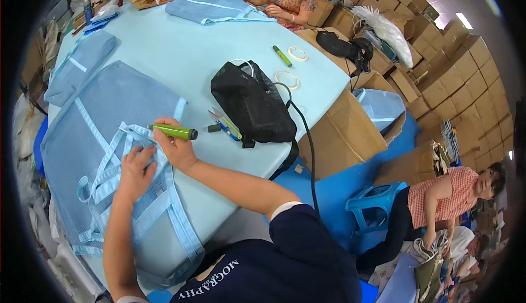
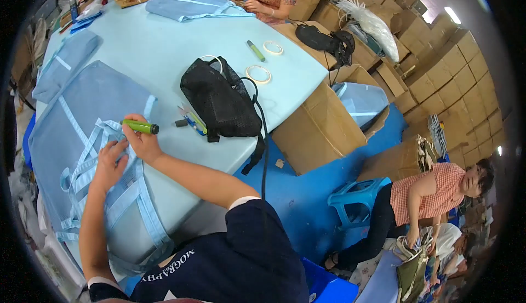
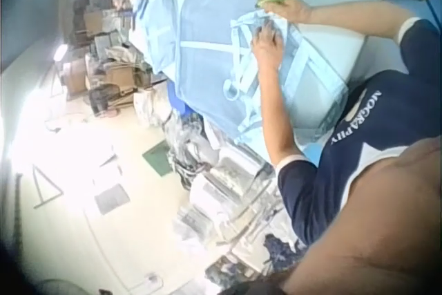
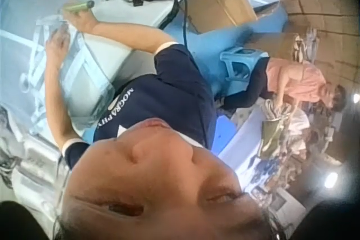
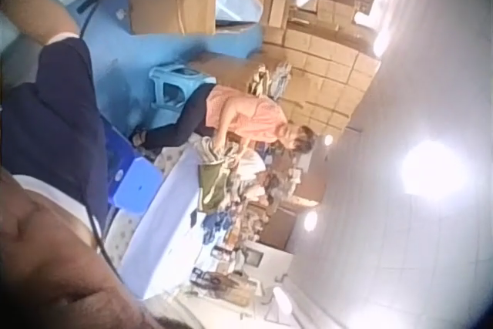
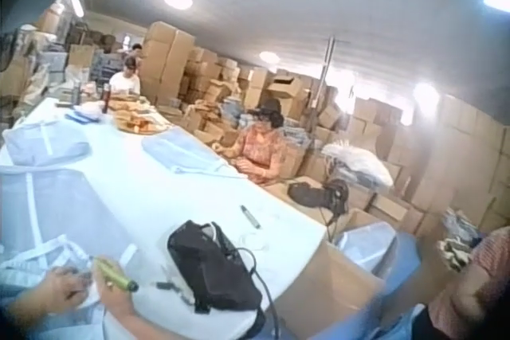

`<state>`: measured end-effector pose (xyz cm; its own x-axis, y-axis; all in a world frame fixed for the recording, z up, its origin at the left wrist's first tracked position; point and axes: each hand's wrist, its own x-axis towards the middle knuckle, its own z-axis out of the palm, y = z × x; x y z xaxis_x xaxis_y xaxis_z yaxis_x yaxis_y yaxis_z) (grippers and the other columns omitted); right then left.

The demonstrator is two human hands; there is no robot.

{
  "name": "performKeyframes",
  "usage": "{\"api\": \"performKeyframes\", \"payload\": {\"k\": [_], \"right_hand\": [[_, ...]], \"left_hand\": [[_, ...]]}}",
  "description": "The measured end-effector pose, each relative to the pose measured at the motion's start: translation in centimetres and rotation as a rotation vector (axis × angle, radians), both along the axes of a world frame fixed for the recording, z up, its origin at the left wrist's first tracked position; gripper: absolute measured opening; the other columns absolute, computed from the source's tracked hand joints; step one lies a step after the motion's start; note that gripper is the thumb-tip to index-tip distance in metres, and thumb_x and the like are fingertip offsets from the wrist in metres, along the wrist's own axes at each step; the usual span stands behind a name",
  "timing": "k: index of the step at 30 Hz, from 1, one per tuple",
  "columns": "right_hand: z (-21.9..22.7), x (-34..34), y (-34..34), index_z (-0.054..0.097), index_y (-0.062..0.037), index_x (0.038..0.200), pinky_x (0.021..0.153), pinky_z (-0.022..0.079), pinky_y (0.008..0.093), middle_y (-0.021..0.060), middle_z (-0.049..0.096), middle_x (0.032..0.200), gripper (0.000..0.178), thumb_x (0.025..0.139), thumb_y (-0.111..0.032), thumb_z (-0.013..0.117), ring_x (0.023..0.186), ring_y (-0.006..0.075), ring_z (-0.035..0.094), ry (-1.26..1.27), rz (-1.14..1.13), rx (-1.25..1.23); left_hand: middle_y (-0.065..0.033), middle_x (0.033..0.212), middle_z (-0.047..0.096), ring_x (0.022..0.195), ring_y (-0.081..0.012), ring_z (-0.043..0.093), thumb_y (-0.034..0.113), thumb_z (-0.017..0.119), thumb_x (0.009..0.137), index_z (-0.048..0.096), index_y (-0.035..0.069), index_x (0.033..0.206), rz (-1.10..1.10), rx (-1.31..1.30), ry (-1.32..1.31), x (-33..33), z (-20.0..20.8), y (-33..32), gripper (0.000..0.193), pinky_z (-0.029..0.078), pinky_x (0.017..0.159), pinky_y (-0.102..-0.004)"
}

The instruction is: Assembling and finishing blue mesh bags using a hand-held heat sealing tool.

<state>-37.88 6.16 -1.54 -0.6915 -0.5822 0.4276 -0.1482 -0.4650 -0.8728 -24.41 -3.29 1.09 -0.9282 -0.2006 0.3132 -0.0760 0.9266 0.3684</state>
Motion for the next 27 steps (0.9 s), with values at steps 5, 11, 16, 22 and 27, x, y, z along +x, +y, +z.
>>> {"api": "performKeyframes", "payload": {"k": [5, 11, 16, 22, 27], "right_hand": [[0.5, -1.2, 2.0, 0.055, -0.0017, 0.106, 0.072, 0.049, 0.0251, 0.0036, 0.061, 0.085, 0.020, 0.089, -0.010, 0.061, 0.080, 0.0092, 0.059, -0.069, 0.052, 0.062], [0.8, -3.1, 9.6, 0.056, 0.0007, 0.107, 0.075, 0.051, 0.0267, 0.0088, 0.063, 0.091, 0.020, 0.088, -0.005, 0.059, 0.079, 0.0149, 0.063, 0.020, -0.016, 0.276], [1.5, -1.5, 9.1, 0.059, 0.0011, 0.098, 0.067, 0.049, 0.0232, 0.0058, 0.062, 0.084, 0.014, 0.086, -0.005, 0.061, 0.072, 0.0107, 0.060, 0.185, 0.088, 0.317], [1.8, 0.4, 8.1, 0.059, -0.0022, 0.097, 0.062, 0.043, 0.0212, 0.0012, 0.059, 0.083, 0.013, 0.086, -0.007, 0.063, 0.071, 0.0056, 0.053, 0.065, 0.152, 0.352], [0.7, 0.1, 7.9, 0.058, -0.0034, 0.097, 0.059, 0.041, 0.0213, -0.0006, 0.057, 0.078, 0.011, 0.087, -0.008, 0.062, 0.068, 0.0047, 0.050, 0.027, 0.138, 0.335]], "left_hand": [[-0.0085, 0.124, 0.058, 0.117, -0.0363, 0.047, 0.016, 0.064, 0.078, 0.059, 0.008, 0.115, -0.073, 0.071, -0.056, 2.6, 1.1, 2.8, 0.039, 0.036, 0.098, -0.0479], [-0.0094, 0.125, 0.055, 0.124, -0.0332, 0.042, 0.020, 0.066, 0.079, 0.052, 0.011, 0.126, -0.078, 0.222, -0.132, 1.1, 2.3, 3.0, 0.050, 0.032, 0.103, -0.0453], [-0.0110, 0.120, 0.057, 0.124, -0.0321, 0.042, 0.022, 0.067, 0.078, 0.052, 0.010, 0.125, -0.013, 0.269, -0.096, 2.4, 1.0, 2.5, 0.051, 0.031, 0.103, -0.0441], [-0.0104, 0.122, 0.057, 0.122, -0.0314, 0.044, 0.022, 0.068, 0.077, 0.053, 0.006, 0.123, -0.009, 0.272, -0.052, 1.9, 0.9, 2.7, 0.051, 0.032, 0.102, -0.0437], [-0.0103, 0.127, 0.056, 0.118, -0.0335, 0.046, 0.027, 0.065, 0.078, 0.056, 0.005, 0.118, -0.036, 0.168, -0.007, 1.8, 1.3, 2.9, 0.046, 0.035, 0.098, -0.0446]]}}
